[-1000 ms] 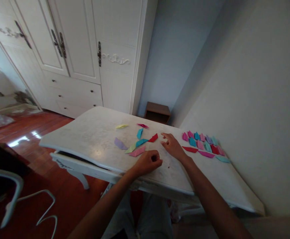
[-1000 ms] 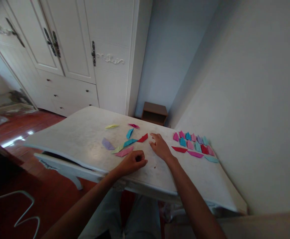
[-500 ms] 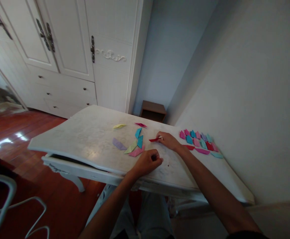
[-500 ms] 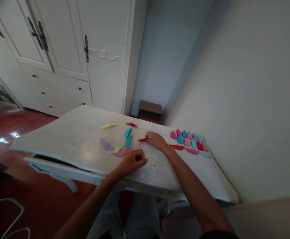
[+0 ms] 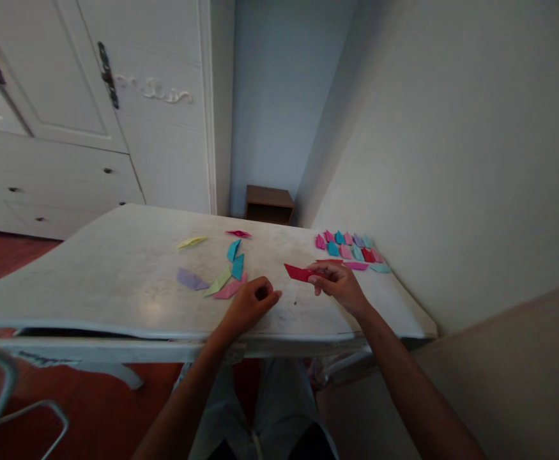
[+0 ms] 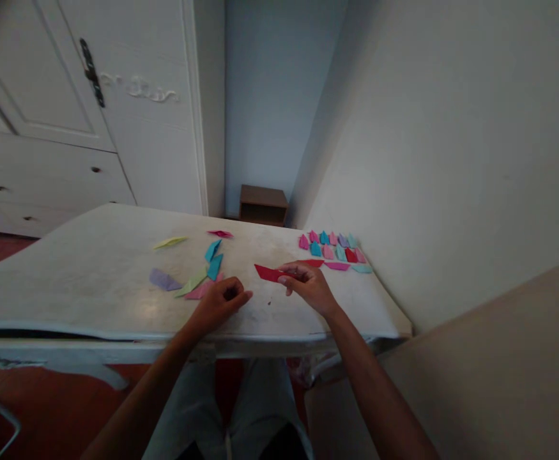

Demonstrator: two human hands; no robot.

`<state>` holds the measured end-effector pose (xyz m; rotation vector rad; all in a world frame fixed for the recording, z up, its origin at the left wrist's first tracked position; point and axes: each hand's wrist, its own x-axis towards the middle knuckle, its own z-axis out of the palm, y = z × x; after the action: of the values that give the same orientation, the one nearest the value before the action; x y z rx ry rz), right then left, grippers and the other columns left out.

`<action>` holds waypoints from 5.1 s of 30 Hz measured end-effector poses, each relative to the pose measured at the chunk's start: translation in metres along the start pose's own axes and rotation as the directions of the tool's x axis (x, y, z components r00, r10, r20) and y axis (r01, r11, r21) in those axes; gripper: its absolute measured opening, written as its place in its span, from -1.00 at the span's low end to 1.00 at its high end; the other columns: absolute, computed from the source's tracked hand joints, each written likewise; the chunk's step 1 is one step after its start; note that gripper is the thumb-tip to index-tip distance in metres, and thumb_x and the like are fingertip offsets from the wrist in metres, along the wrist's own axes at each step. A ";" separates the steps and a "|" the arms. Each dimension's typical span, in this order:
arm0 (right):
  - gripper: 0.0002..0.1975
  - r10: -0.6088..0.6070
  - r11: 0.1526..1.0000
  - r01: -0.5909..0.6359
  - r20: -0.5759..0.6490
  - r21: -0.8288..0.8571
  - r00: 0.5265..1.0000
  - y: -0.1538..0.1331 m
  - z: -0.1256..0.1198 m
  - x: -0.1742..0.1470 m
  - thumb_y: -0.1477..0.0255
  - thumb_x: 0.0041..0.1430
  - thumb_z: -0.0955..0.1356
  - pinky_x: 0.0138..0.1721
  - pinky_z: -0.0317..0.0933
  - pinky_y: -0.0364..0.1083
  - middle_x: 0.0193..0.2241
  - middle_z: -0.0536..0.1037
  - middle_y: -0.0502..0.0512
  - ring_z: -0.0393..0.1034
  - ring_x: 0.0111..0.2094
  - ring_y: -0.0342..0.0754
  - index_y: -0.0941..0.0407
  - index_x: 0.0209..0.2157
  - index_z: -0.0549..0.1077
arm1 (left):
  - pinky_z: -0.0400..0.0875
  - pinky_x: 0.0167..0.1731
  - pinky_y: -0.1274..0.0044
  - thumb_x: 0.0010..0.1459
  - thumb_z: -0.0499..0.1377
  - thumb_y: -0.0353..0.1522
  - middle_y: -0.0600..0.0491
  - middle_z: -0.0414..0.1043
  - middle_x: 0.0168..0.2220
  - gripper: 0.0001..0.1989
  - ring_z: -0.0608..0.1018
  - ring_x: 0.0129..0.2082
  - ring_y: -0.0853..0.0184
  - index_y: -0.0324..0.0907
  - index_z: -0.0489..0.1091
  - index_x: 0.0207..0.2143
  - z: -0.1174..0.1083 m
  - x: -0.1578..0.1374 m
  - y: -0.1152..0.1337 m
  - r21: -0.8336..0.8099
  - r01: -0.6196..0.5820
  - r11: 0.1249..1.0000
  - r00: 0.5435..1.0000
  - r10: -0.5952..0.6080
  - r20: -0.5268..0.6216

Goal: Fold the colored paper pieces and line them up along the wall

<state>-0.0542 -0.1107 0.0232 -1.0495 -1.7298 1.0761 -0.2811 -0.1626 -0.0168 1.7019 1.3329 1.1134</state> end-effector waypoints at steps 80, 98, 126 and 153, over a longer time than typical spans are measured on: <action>-0.58 0.079 0.928 -0.161 -0.243 -0.336 0.967 0.057 -0.043 -0.047 0.01 -0.07 0.39 -0.14 0.43 0.04 -0.23 0.65 0.11 0.53 -0.18 0.16 0.02 -0.31 0.62 | 0.28 0.00 0.19 0.12 0.19 -0.17 -0.20 0.34 0.06 -0.63 0.35 0.09 -0.05 -0.15 0.45 -0.06 -0.136 -0.026 -0.039 0.653 0.490 0.577 0.867 -0.250 -0.430; -0.58 0.041 0.916 -0.128 -0.229 -0.380 0.973 0.058 -0.044 -0.050 0.01 -0.03 0.38 -0.10 0.42 0.06 -0.22 0.65 0.11 0.53 -0.17 0.16 0.02 -0.30 0.62 | 0.31 -0.59 0.64 -0.19 0.38 -0.27 0.12 0.48 -0.47 -0.53 0.50 -0.53 0.43 -0.25 0.40 -0.20 -0.136 -0.049 -0.036 -0.289 0.132 0.948 0.779 -0.280 -0.561; -0.77 -0.113 0.978 0.119 0.046 -0.172 0.993 0.052 -0.030 -0.057 0.32 0.21 0.33 -0.36 0.32 -0.13 -0.32 0.62 0.10 0.45 -0.36 -0.07 0.10 -0.22 0.59 | 0.53 -0.47 0.56 -0.02 0.34 -0.43 0.03 0.51 -0.52 -0.83 0.62 -0.48 0.33 -0.28 0.40 -0.41 0.127 0.101 0.075 -0.512 0.358 0.781 0.927 -0.234 0.292; -0.83 -0.158 0.978 0.157 0.005 -0.138 0.987 0.051 -0.030 -0.052 0.44 0.19 0.34 -0.39 0.19 -0.15 -0.47 0.55 0.03 0.39 -0.44 -0.11 0.15 -0.40 0.56 | 0.44 -0.18 0.36 0.23 0.09 -0.26 -0.08 0.56 -0.15 -0.73 0.57 -0.13 0.12 -0.10 0.52 -0.11 0.184 0.152 0.077 0.570 -0.575 0.587 0.761 0.129 0.636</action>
<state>0.0011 -0.1368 -0.0263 -0.9796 -1.8698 0.8635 -0.0670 -0.0352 0.0115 2.7540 1.1247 0.1393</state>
